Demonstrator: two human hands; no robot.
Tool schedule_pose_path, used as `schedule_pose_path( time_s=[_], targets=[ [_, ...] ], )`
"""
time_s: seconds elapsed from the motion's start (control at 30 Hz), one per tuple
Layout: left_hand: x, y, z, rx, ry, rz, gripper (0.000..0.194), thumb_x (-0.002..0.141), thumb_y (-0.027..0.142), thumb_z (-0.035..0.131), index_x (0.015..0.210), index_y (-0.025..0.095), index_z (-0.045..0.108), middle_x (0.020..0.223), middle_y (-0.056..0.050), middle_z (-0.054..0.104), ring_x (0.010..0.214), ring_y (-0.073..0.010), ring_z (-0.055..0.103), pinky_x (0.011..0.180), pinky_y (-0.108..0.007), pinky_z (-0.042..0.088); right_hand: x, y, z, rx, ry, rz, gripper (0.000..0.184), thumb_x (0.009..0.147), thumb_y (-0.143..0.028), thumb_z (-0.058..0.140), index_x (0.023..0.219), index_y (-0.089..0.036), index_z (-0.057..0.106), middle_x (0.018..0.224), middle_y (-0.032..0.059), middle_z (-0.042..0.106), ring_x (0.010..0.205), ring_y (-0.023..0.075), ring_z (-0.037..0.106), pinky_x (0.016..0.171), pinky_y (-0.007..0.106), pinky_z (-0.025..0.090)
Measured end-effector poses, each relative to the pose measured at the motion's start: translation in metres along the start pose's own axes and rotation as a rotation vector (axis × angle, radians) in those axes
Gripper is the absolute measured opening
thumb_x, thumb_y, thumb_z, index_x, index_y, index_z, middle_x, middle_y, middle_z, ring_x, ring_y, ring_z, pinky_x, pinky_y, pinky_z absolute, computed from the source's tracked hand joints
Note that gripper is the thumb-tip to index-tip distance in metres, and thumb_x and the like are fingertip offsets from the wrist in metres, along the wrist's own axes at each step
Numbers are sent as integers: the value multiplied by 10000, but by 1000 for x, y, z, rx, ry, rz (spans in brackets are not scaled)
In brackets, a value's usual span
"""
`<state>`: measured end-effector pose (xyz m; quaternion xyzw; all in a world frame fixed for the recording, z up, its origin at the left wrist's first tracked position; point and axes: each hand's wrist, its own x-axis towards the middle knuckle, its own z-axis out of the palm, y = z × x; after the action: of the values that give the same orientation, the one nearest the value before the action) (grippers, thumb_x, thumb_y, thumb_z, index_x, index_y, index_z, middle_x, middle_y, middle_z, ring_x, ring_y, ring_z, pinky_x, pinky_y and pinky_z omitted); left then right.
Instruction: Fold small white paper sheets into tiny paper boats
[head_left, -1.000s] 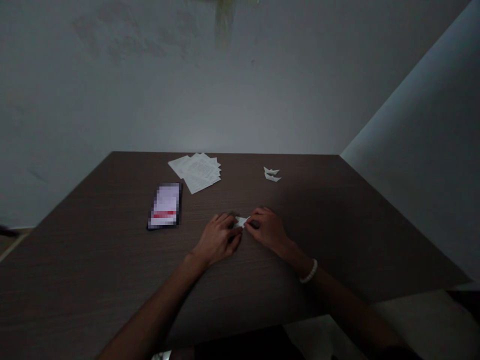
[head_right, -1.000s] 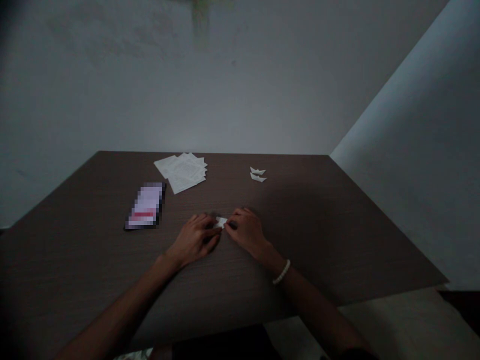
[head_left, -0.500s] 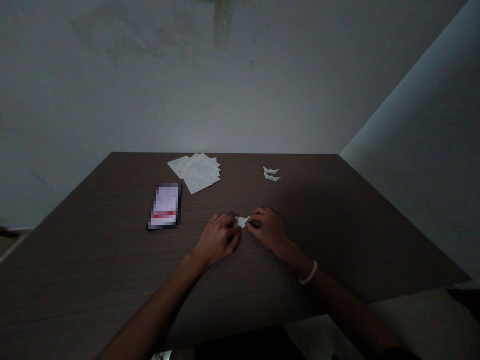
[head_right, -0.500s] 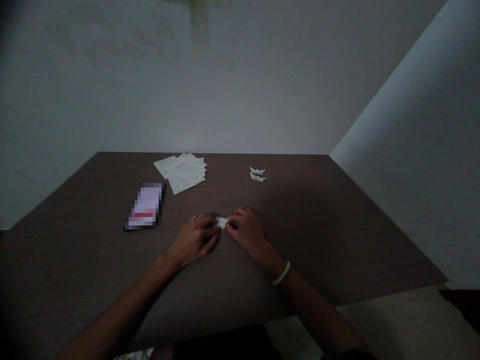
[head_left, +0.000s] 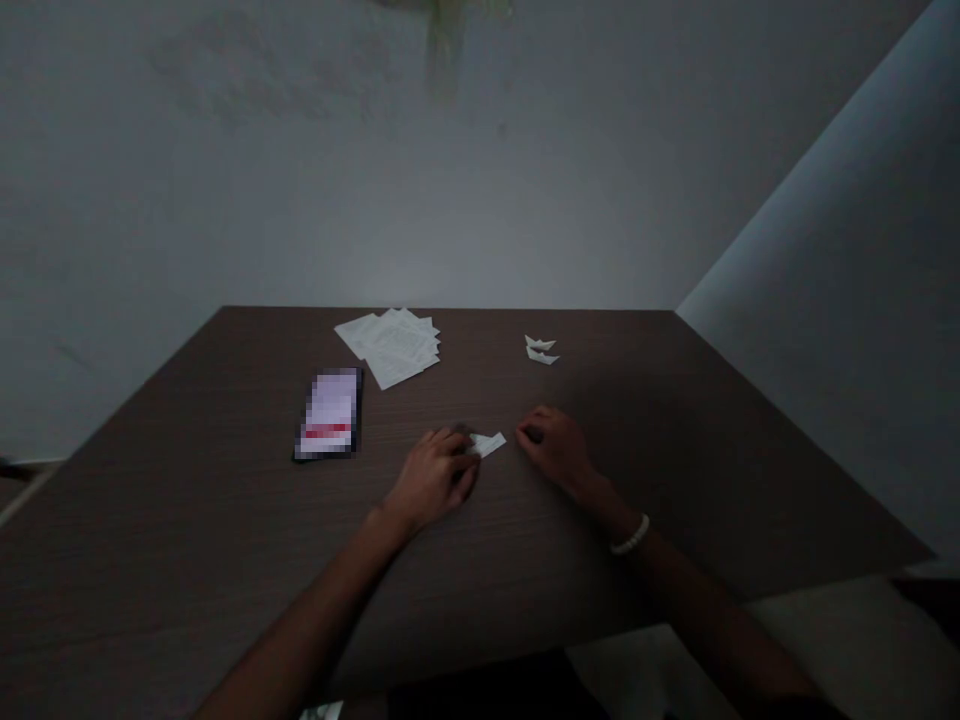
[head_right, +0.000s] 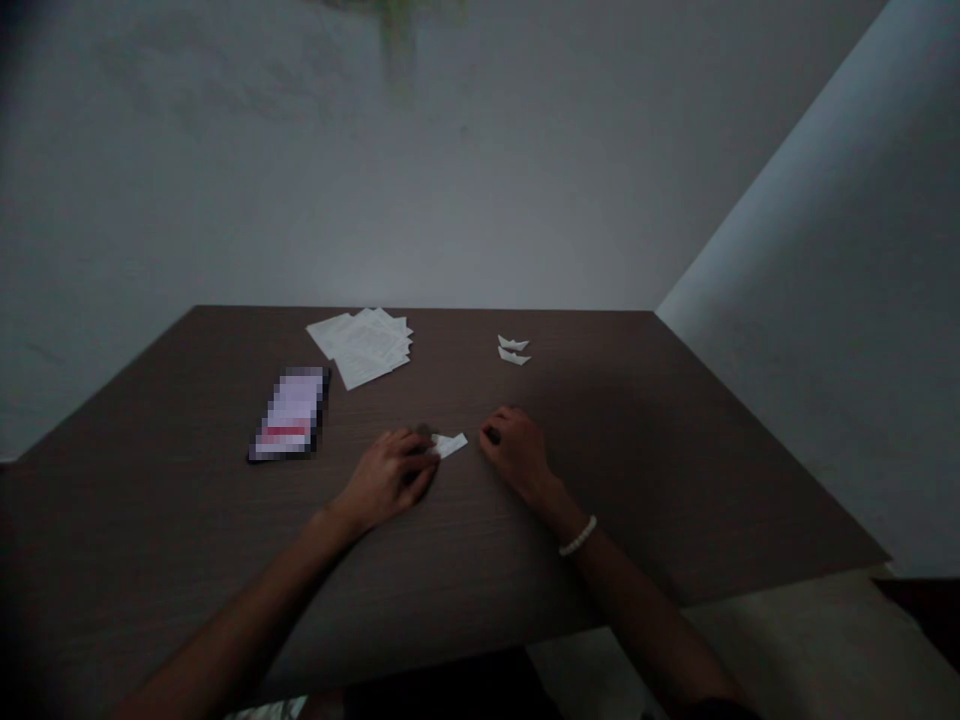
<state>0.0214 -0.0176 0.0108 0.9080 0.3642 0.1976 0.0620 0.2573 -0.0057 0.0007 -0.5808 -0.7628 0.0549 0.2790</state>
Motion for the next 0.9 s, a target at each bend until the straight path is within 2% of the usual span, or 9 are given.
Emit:
schedule_pose_path(
  time_s=[0.1,0.23,0.3,0.43,0.63,0.9],
  targets=[
    [0,-4,3,-51,22,-1,233,889,190,507,970,221,724,1073,-70,680,992,-247,571,809,-399,444,-3,-2,-3,68,13,-125,77,848,-176,631,851,-202,704,897,49,672,871,183,598,791,305,474],
    [0,-11,8,-93,31,-30,288,830,90,521,1017,207,707,1150,-52,691,1089,-266,548,864,-430,441,-9,-9,-1,88,-119,-419,140,870,-182,605,952,-216,712,974,53,672,907,188,571,820,328,466],
    [0,-15,9,-113,33,-51,322,793,47,524,1015,199,701,1159,-47,692,1068,-258,555,855,-424,446,-11,-11,0,77,-165,-500,157,871,-185,600,967,-225,718,1003,54,672,920,194,566,807,334,463],
    [0,-19,10,-154,74,-87,312,798,37,514,989,200,700,1128,-51,699,1042,-238,566,865,-416,448,-14,-14,1,52,-188,-534,189,878,-195,590,1012,-240,715,1049,62,671,974,206,565,854,368,452],
    [5,-15,13,-129,102,-183,156,845,255,621,969,201,699,1096,-61,681,1010,-247,557,872,-425,437,-15,-17,-1,66,-203,-543,218,884,-198,575,1052,-245,706,1163,61,664,1022,220,562,881,393,455],
    [9,-7,14,-71,125,-347,186,801,340,668,915,194,658,1068,-78,606,1017,-277,512,841,-422,417,-13,-17,-1,74,-229,-555,216,883,-199,574,1053,-229,705,1137,59,684,1007,215,576,879,393,461]
  ],
)
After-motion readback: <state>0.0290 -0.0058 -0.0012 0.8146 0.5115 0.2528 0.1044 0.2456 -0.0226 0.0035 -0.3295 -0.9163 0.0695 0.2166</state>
